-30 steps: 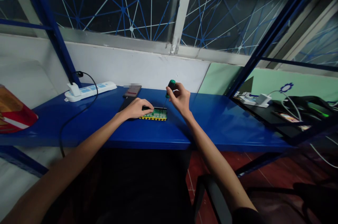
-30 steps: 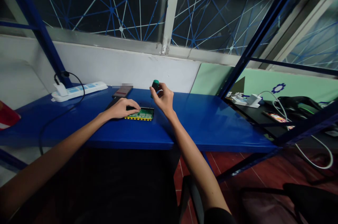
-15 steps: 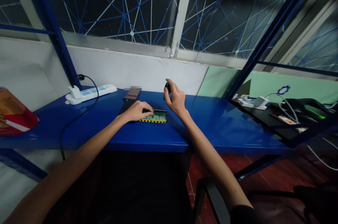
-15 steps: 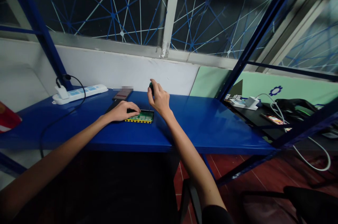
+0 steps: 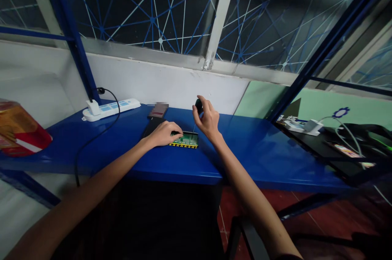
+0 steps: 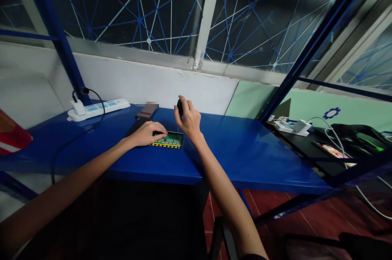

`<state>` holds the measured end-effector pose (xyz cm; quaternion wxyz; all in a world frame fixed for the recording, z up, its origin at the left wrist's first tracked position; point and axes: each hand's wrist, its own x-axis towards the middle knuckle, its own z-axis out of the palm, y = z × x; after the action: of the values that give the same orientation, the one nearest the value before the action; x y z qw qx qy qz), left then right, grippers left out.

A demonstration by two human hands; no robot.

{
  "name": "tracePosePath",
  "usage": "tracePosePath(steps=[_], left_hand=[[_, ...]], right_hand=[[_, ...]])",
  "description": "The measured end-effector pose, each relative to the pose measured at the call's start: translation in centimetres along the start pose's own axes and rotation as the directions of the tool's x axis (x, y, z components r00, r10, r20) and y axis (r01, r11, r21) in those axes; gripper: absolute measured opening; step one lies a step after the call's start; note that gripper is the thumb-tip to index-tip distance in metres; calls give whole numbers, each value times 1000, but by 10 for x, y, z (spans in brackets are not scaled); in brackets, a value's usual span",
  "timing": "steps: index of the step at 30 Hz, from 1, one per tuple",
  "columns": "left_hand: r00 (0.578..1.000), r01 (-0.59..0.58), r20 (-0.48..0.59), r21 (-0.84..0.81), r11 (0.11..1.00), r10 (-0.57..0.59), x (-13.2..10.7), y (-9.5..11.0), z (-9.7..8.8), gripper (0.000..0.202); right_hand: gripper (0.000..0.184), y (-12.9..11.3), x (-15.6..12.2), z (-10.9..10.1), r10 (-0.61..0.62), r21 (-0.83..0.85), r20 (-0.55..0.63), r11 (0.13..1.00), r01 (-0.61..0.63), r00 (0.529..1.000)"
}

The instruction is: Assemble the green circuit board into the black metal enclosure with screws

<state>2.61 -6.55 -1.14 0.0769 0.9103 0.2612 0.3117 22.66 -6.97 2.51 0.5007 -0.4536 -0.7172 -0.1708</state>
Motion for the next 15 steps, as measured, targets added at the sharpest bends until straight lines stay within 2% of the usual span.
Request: tracePosePath(steps=[9,15], left_hand=[[1000,13,-3,-13,1000,-13,2,1,0,17],[999,40,-1,-68,997,-40,0,-1,0,16]], right_hand=[[48,2,-5,0,16,100,83,995,-25,996],[46,1,-11,-10,53,102,-42,994,-48,998]])
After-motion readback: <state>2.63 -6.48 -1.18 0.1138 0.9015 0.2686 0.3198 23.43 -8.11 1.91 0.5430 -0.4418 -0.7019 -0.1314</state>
